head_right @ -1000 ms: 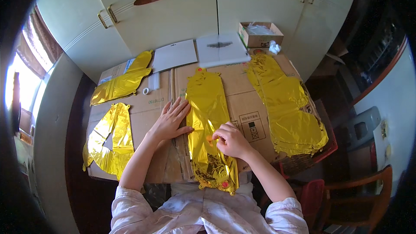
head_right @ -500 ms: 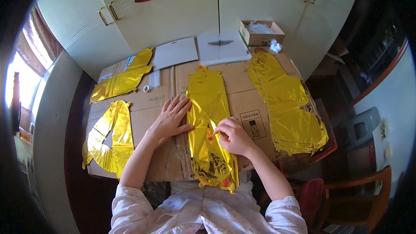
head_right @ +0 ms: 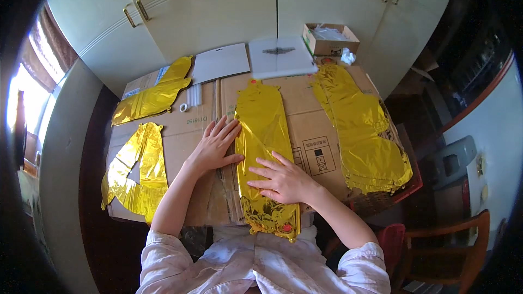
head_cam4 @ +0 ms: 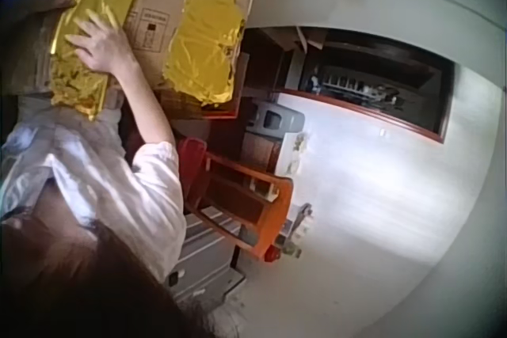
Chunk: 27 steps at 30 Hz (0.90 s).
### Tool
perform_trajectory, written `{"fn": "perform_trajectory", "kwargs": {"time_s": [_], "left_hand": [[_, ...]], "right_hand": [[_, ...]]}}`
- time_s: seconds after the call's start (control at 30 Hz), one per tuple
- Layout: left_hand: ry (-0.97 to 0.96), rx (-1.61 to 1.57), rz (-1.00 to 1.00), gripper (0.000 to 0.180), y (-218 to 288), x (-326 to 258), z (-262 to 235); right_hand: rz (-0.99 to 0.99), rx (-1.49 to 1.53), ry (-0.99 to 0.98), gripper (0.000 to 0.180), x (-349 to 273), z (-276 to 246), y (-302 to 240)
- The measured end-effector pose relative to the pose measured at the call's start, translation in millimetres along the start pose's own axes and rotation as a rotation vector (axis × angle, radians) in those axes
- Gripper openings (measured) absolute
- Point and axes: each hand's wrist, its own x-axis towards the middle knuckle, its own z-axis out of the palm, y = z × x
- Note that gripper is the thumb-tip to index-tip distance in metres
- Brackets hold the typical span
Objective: Fold and prepare large gold foil balloons for packaging at a manual workstation.
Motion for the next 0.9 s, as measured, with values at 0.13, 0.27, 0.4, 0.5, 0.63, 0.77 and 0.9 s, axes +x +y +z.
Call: {"fn": "perform_trajectory", "kwargs": {"time_s": [0.13, 0.27, 0.4, 0.5, 0.63, 0.77, 0.9], "left_hand": [[-0.011, 0.006, 0.002, 0.090, -0.1, 0.5, 0.4], [-0.021, 0.015, 0.016, 0.102, 0.5, -0.4, -5.2], [-0.023, 0.001, 0.034, 0.114, 0.1, -1.0, -5.9], [-0.021, -0.001, 0.038, 0.115, -0.8, -0.7, -5.0], [-0.012, 0.000, 0.049, 0.115, -1.2, -0.4, -4.2], [-0.050, -0.019, 0.040, 0.118, -0.7, -0.7, -7.0], [-0.078, -0.028, 0.033, 0.120, 0.1, 0.0, -8.8]], "right_hand": [[-0.005, -0.013, -0.027, 0.039, -1.5, 2.2, -0.1], [-0.016, -0.025, -0.019, 0.039, -1.1, 0.5, -1.9], [-0.026, -0.041, -0.037, 0.037, 1.2, -2.2, -6.2], [-0.021, -0.032, -0.023, 0.039, 7.7, 0.5, -14.5], [-0.005, -0.021, 0.011, 0.043, 14.6, 11.9, -23.5], [-0.009, -0.032, -0.012, 0.044, 13.8, 15.9, -29.5], [-0.025, -0.041, -0.038, 0.042, 12.7, 13.3, -31.5]]}}
